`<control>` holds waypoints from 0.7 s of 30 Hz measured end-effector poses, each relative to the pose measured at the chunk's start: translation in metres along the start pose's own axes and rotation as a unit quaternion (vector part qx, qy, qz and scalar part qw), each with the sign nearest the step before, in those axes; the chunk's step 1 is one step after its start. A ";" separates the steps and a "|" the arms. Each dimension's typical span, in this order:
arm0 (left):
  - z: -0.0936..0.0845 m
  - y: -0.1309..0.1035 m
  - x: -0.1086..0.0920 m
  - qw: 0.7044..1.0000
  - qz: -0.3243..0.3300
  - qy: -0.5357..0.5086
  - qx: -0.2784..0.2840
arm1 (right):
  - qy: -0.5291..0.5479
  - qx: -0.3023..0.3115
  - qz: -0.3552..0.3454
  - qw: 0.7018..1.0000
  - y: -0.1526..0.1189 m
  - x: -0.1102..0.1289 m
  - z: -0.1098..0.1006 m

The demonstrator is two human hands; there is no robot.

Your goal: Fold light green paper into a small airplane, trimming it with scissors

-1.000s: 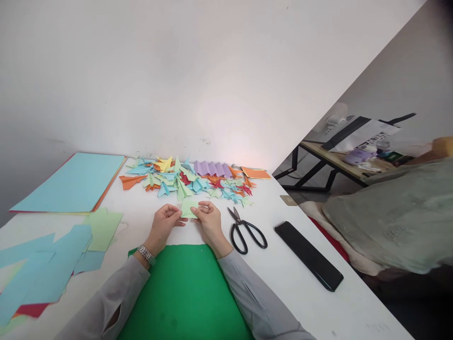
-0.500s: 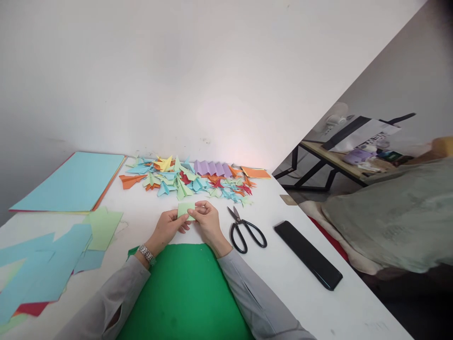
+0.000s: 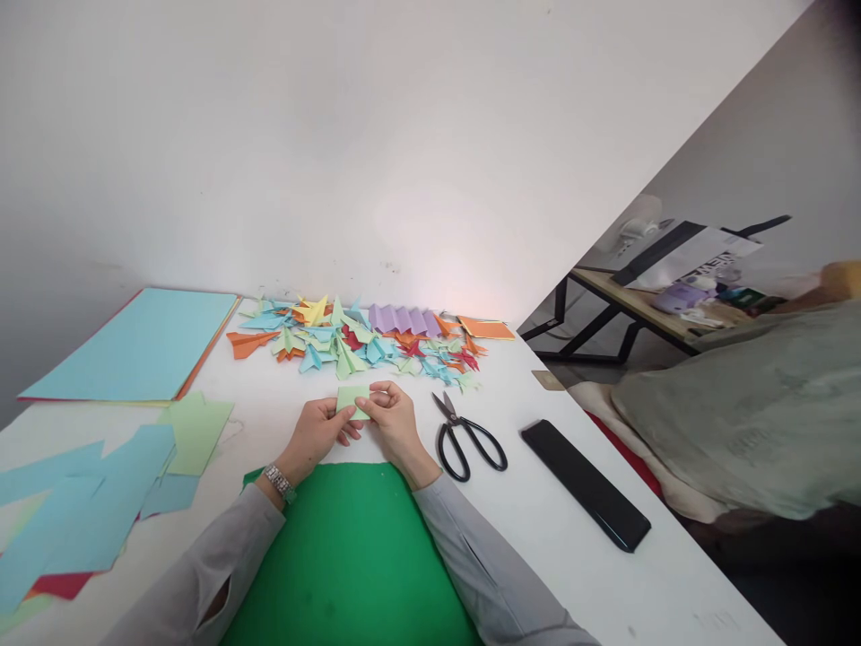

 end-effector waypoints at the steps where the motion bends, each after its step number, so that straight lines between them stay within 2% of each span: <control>1: 0.000 0.000 0.000 1.000 0.000 -0.001 -0.001 | -0.001 0.004 -0.002 1.000 0.000 0.000 0.000; 5: 0.000 -0.001 -0.002 1.000 0.003 -0.007 0.000 | -0.016 0.034 -0.013 0.999 -0.001 0.003 0.004; 9: 0.000 -0.001 -0.003 1.000 0.006 -0.001 0.002 | -0.064 0.063 -0.060 0.994 -0.003 0.006 0.009; 14: 0.001 -0.002 -0.002 1.000 0.002 0.005 0.007 | -0.103 0.075 -0.058 0.990 -0.003 0.001 0.009; 18: 0.003 -0.003 0.000 0.999 -0.003 0.022 0.037 | -0.092 0.151 -0.062 0.982 -0.008 0.005 0.018; 21: 0.004 -0.003 0.001 0.998 -0.007 0.025 0.054 | -0.092 0.166 -0.064 0.980 -0.011 0.010 0.020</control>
Point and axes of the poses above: each hand's wrist, its own y-axis towards the middle knuckle, its own z-axis out of the palm, x = y × z, the point moved 6 cm from there along y, towards the middle knuckle, and after that the axes turned 13 degrees about -y, right-handed, at the moved point
